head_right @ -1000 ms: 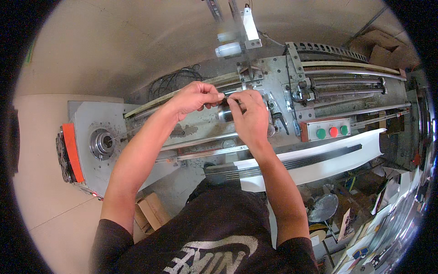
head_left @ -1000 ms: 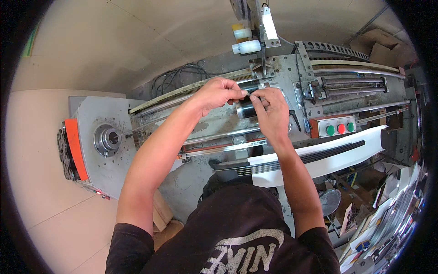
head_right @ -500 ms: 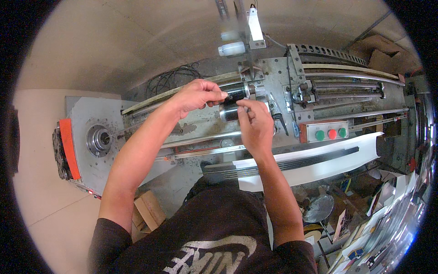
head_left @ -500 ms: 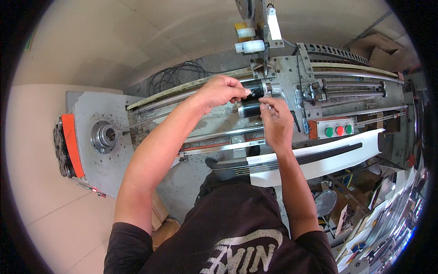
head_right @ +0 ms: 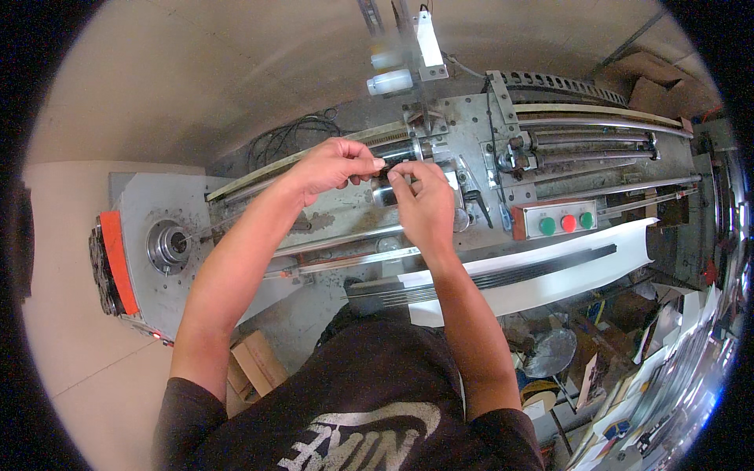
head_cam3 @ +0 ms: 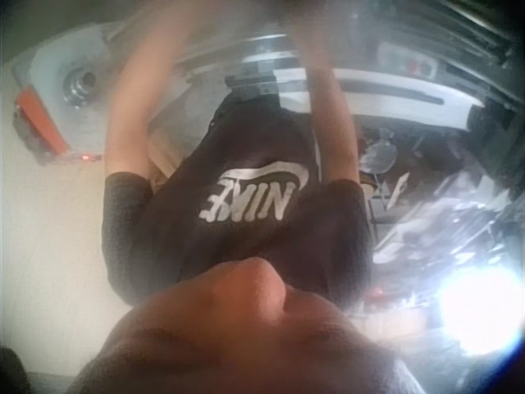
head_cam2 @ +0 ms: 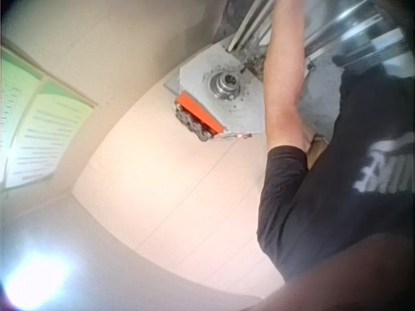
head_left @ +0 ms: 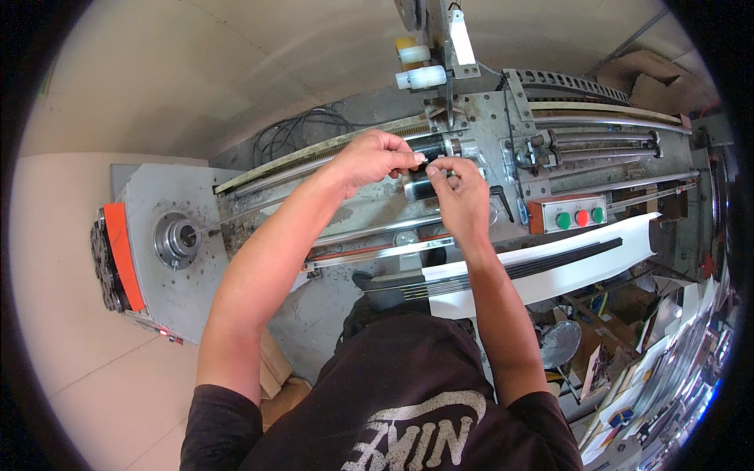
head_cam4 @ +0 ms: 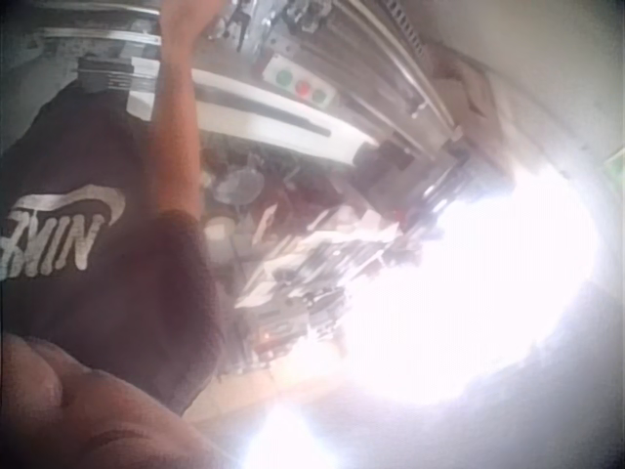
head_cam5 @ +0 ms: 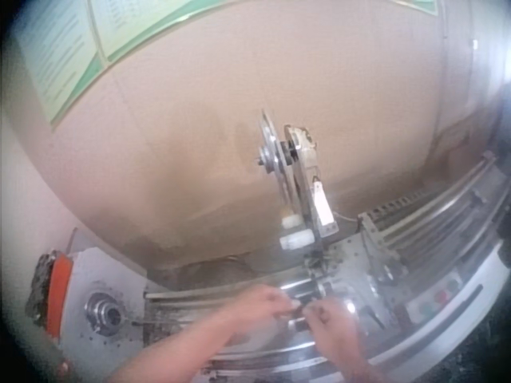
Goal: The person places metal rods onto a slitting machine, aligns them against the rollers, and activates the machine to process the material.
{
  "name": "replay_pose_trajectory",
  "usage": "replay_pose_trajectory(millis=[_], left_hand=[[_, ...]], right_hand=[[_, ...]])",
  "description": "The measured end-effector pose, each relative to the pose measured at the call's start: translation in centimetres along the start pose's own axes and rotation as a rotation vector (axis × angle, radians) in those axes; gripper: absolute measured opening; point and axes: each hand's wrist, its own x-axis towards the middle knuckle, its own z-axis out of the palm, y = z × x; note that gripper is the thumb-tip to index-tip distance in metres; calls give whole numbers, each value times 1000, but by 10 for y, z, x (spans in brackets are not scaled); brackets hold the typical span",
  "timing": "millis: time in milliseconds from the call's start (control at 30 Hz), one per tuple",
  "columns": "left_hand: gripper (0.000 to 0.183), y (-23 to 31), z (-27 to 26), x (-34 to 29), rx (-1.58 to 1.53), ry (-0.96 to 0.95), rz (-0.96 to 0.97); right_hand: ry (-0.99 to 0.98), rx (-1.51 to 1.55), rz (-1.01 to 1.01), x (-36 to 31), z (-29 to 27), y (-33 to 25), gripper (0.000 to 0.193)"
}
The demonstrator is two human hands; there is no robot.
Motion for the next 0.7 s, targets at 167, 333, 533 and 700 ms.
replay_pose_trajectory(millis=[167,333,533,700], left_hand=[[26,-4,0,0,13,-8,4],[26,0,1,-3,-6,-4,7],[26,-4,-1,1,-15,-1,18],[26,-3,-1,1,-19,-3,22]], right_hand=[[8,-109,-42,5,1,-3,11],[72,-145,-154,13,10,-3,10],[142,-149,-326,24,19,5,11],[243,-260,-539,30,19,14,10]])
